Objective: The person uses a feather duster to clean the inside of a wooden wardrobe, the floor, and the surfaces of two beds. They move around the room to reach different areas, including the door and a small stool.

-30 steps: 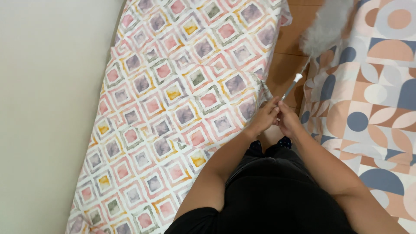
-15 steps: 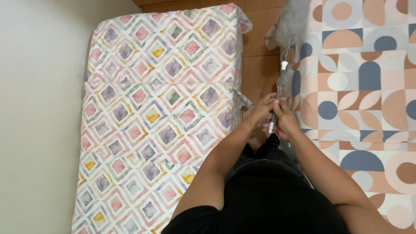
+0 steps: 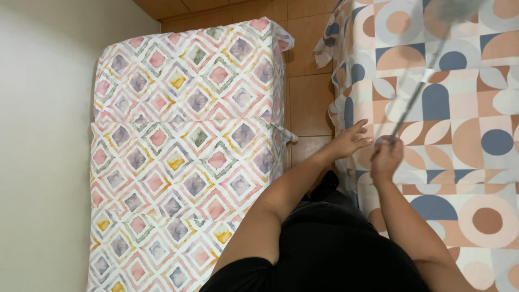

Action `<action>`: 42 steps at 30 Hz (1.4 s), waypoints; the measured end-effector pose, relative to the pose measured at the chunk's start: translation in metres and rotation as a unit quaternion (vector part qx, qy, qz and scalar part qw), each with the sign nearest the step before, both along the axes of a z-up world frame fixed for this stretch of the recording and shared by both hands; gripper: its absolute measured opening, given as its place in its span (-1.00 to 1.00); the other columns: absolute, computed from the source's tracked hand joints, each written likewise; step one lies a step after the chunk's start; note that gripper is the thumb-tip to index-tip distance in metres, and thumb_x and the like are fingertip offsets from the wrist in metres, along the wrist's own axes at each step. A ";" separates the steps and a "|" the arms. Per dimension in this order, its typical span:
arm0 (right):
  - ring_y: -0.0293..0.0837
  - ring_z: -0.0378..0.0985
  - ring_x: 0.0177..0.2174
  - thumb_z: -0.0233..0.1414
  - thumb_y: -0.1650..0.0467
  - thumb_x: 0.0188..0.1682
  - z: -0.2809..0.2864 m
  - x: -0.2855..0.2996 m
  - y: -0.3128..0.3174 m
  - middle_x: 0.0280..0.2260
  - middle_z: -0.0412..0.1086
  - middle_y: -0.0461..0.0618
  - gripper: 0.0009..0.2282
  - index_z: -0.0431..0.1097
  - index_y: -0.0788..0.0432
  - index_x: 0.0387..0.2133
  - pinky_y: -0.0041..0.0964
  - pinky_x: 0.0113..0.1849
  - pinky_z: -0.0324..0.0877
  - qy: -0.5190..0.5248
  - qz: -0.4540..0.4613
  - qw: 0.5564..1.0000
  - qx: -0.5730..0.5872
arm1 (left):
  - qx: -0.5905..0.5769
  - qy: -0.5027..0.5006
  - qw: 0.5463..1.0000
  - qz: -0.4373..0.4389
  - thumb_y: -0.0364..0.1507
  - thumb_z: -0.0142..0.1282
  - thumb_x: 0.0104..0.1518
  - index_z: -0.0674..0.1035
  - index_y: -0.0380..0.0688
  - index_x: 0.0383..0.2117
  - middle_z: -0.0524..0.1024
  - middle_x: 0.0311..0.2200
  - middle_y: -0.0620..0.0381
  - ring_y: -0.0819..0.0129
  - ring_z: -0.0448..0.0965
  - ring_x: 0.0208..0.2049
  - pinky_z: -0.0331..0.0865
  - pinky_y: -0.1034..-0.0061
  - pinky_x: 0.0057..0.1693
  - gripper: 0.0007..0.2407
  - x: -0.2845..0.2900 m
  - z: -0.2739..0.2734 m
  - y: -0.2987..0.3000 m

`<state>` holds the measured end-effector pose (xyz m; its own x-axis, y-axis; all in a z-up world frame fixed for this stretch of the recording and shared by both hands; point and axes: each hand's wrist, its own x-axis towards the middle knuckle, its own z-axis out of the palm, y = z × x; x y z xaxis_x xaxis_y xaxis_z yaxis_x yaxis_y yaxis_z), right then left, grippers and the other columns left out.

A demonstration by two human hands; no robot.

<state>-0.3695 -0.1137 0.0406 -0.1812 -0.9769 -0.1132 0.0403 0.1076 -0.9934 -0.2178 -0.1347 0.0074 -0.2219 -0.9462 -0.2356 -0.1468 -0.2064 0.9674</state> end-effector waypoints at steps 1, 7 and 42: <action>-0.33 0.25 -0.62 -0.09 0.44 0.17 -0.007 -0.014 -0.008 -0.47 0.30 -0.12 -0.95 0.27 0.18 -0.20 -0.39 -0.59 0.17 0.000 0.001 1.000 0.000 | 0.000 0.000 1.000 0.001 -0.16 0.15 0.23 0.08 -0.15 0.44 0.26 0.27 -0.28 -0.09 0.27 0.22 0.28 0.18 0.24 -0.29 0.005 -0.002 0.000; -0.29 0.17 -0.64 -0.25 0.17 0.38 -0.067 -0.095 -0.044 -0.58 0.20 -0.12 -0.60 0.18 0.20 -0.38 -0.34 -0.60 0.10 0.100 0.000 0.992 0.078 | 0.140 0.034 0.990 0.003 -0.08 0.07 0.18 0.16 -0.16 0.39 0.50 0.07 -0.25 0.04 0.57 0.04 0.44 0.31 0.10 -0.31 0.013 -0.037 -0.013; 0.30 0.54 -0.48 0.06 0.40 -0.04 -0.114 -0.060 -0.079 -0.45 0.47 0.31 -0.74 0.28 0.25 -0.12 0.14 -0.39 0.44 0.392 0.172 0.892 0.144 | 0.140 -0.087 0.985 -0.051 -0.23 0.12 0.22 0.48 -0.34 0.16 0.53 0.05 -0.19 0.16 0.54 0.06 0.40 0.38 0.15 -0.53 0.001 -0.029 -0.085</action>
<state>-0.4293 -0.1928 -0.0737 -0.0105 -0.9407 -0.3390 -0.7389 0.2357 -0.6313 -0.2172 -0.2200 -0.0214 -0.2455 -0.8131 -0.5278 -0.3394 -0.4379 0.8325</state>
